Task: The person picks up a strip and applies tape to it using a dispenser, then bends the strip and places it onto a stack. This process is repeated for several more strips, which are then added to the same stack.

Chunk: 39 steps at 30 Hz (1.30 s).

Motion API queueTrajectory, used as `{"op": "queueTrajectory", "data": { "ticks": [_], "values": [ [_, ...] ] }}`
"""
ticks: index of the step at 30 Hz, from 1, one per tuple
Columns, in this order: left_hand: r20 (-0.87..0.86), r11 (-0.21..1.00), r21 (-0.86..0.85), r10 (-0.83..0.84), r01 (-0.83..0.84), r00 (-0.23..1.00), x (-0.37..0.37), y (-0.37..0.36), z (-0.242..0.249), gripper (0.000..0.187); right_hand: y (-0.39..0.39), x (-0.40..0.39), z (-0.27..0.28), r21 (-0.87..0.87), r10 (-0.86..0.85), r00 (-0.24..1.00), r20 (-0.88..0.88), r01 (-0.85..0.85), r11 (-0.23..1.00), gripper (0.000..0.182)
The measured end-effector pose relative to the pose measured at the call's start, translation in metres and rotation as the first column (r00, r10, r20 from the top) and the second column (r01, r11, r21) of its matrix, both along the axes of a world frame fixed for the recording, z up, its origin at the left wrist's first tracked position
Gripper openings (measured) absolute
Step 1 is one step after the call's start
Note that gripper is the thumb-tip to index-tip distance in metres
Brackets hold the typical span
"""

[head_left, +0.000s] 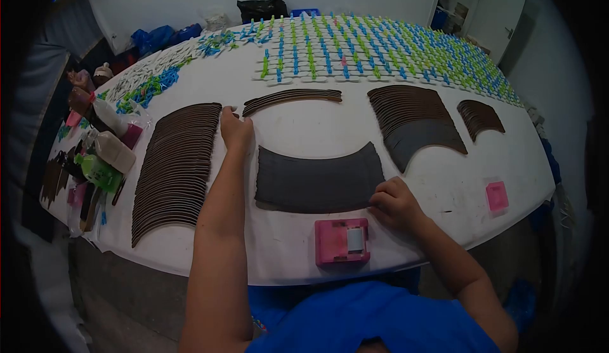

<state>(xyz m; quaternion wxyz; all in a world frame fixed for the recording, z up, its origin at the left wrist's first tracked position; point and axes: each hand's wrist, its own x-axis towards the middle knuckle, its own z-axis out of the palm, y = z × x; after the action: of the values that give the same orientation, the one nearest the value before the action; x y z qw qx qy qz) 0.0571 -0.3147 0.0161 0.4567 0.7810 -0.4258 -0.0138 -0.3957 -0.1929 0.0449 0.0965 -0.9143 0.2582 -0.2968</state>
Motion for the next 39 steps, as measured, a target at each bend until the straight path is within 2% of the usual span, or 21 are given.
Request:
{"op": "queueTrajectory", "data": {
  "ticks": [5, 8, 10, 11, 13, 20, 22, 29, 32, 35, 37, 39],
  "values": [
    [-0.005, 0.996, -0.049, -0.075, 0.074, 0.997, 0.003, 0.020, -0.008, 0.039, -0.001, 0.000, -0.009, -0.047, -0.010, 0.999, 0.046, 0.013, 0.999, 0.020],
    [-0.070, 0.988, -0.042, -0.150, 0.148, 0.986, -0.015, 0.046, 0.002, 0.032, 0.003, 0.000, -0.006, -0.063, -0.022, 0.998, 0.065, 0.026, 0.998, 0.018],
    [-0.025, 0.966, 0.037, -0.257, 0.258, 0.966, -0.032, 0.066, 0.017, 0.024, 0.004, 0.002, -0.004, -0.071, -0.030, 0.994, 0.107, 0.037, 0.997, 0.016],
    [-0.021, 0.965, 0.040, -0.258, 0.259, 0.966, -0.041, 0.076, 0.022, 0.024, 0.006, 0.001, -0.003, -0.069, -0.032, 0.993, 0.113, 0.039, 0.997, 0.016],
    [0.066, 0.928, 0.032, -0.373, 0.371, 0.926, -0.059, 0.094, 0.030, 0.020, 0.007, 0.001, -0.002, -0.079, -0.045, 0.990, 0.135, 0.056, 0.995, 0.015],
    [0.114, 0.856, 0.044, -0.516, 0.515, 0.849, -0.126, 0.167, 0.046, 0.018, 0.010, -0.001, -0.003, -0.128, -0.077, 0.987, 0.138, 0.095, 0.987, 0.012],
    [0.136, 0.794, 0.012, -0.603, 0.608, 0.786, -0.138, 0.185, 0.047, 0.016, 0.009, -0.002, -0.007, -0.159, -0.076, 0.989, 0.129, 0.096, 0.983, 0.011],
    [0.127, 0.781, 0.020, -0.621, 0.624, 0.773, -0.166, 0.226, 0.059, 0.013, 0.004, -0.005, -0.012, -0.238, -0.070, 0.992, 0.105, 0.093, 0.967, 0.009],
    [0.180, 0.762, -0.003, -0.636, 0.647, 0.750, -0.169, 0.232, 0.059, 0.013, 0.004, -0.004, -0.010, -0.275, -0.070, 0.995, 0.073, 0.087, 0.957, 0.009],
    [0.198, 0.747, 0.078, -0.661, 0.661, 0.724, -0.171, 0.236, 0.061, 0.019, 0.004, -0.005, -0.011, -0.309, -0.065, 0.997, 0.039, 0.074, 0.948, 0.009],
    [0.215, 0.740, -0.001, -0.657, 0.673, 0.723, -0.176, 0.237, 0.064, 0.013, 0.005, -0.004, -0.009, -0.308, -0.085, 0.995, 0.043, 0.094, 0.947, 0.010],
    [0.227, 0.737, 0.002, -0.659, 0.676, 0.717, -0.182, 0.239, 0.070, 0.013, 0.005, -0.002, -0.008, -0.313, -0.092, 0.995, 0.024, 0.095, 0.945, 0.010]
  ]
}}
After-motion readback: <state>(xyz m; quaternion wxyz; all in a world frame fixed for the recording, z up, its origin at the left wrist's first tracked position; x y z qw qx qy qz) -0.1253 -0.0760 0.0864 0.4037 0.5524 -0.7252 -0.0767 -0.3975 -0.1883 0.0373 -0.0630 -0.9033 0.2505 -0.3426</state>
